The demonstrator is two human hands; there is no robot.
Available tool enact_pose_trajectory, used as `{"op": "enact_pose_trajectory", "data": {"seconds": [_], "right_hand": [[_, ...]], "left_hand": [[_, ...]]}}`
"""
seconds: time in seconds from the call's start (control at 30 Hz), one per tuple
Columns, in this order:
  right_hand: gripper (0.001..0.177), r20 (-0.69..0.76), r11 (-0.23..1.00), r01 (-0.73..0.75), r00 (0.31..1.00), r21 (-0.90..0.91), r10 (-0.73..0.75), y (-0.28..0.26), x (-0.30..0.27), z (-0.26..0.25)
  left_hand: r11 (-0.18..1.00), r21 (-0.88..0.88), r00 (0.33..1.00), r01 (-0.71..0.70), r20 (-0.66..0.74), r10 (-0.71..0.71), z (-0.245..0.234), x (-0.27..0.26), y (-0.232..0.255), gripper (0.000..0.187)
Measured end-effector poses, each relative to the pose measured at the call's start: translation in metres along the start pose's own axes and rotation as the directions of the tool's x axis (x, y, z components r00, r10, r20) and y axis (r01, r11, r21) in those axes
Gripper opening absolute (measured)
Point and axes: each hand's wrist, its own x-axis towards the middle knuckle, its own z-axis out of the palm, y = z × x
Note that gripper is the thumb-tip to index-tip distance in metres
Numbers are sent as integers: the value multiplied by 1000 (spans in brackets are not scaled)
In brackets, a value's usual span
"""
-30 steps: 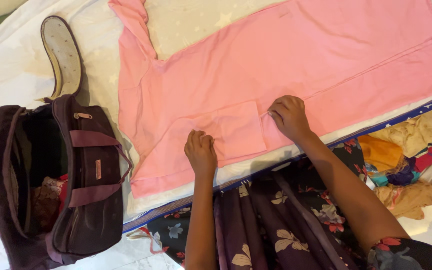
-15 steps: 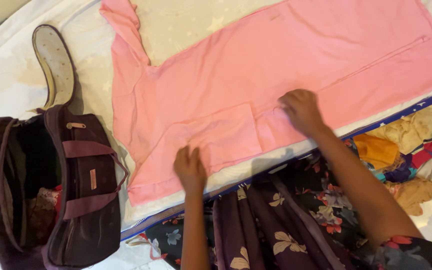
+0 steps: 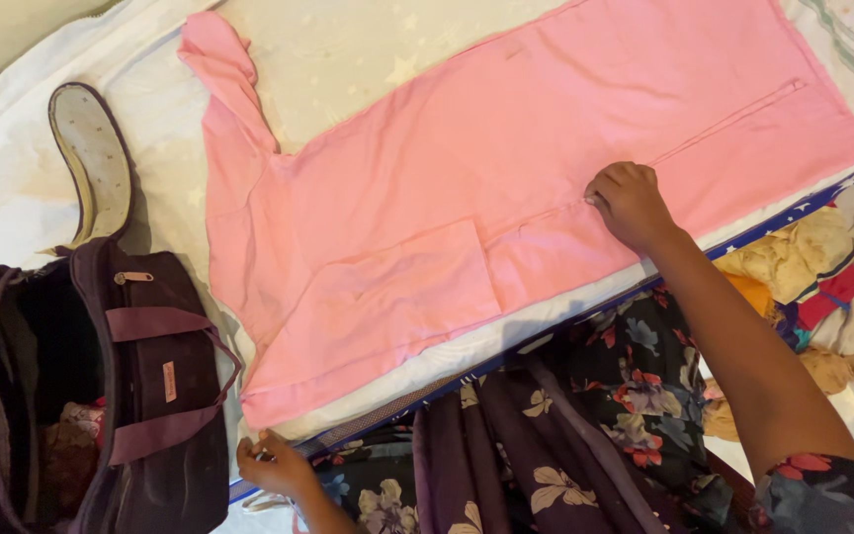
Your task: The person smooths out a pink long-sleeved garment on a bed, folds the bottom and sides inward to create a rectangular shape, and then folds it in half before placing it inside a bag.
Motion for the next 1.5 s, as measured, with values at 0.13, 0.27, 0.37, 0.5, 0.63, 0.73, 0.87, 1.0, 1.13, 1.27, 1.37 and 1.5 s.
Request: {"op": "enact_pose_trajectory", "data": {"seconds": [0.13,0.27,0.37,0.5,0.63,0.73,0.87,1.0,1.13,1.27,1.37,1.5], "right_hand": [[9,-36,1000,3,999,-29,-4,-1,3,-3],[8,-27,999,-21,999,-37,20,2,6,0],[8,-19,999,-6,1000,-35,6,9,7,7],[11,-4,996,-32,999,-82,32,40,-4,4],[14,-4,972,-97,995,-214,98,89,-17,-14],[7,-20,968,-134,991,-213,133,117,-24,-29],[9,-11,976,-151,988,-157,151,131,-24,-34],[8,-12,975,-150,989,-165,150,134,-17,-32],[8,-79,968,-160,986,-195,147,136,-12,-26],[7,-63,968,-157,987,-197,148,141,-10,-25],[9,-94,976,-156,985,-155,142,155,-15,-29],[28,-222,879,-391,915,-275,337,213,-31,-39]], "left_hand": [[980,-68,960,186,227,-166,-4,9,7,42],[985,-12,947,174,277,-164,-2,21,5,26],[997,-50,972,63,228,-50,-4,34,-1,24],[917,-318,947,242,283,-152,-4,45,-2,18],[708,-554,884,437,410,-226,-2,46,4,21],[665,-565,863,488,427,-270,-3,43,6,21],[680,-489,835,546,384,-394,0,39,11,30],[884,-253,918,392,171,-358,11,28,26,46],[958,275,996,-88,33,82,30,1,73,69],[979,169,970,-116,233,74,47,-6,131,71],[983,120,952,-141,290,101,47,-19,155,65],[979,154,941,-136,328,79,46,-28,144,61]]}}
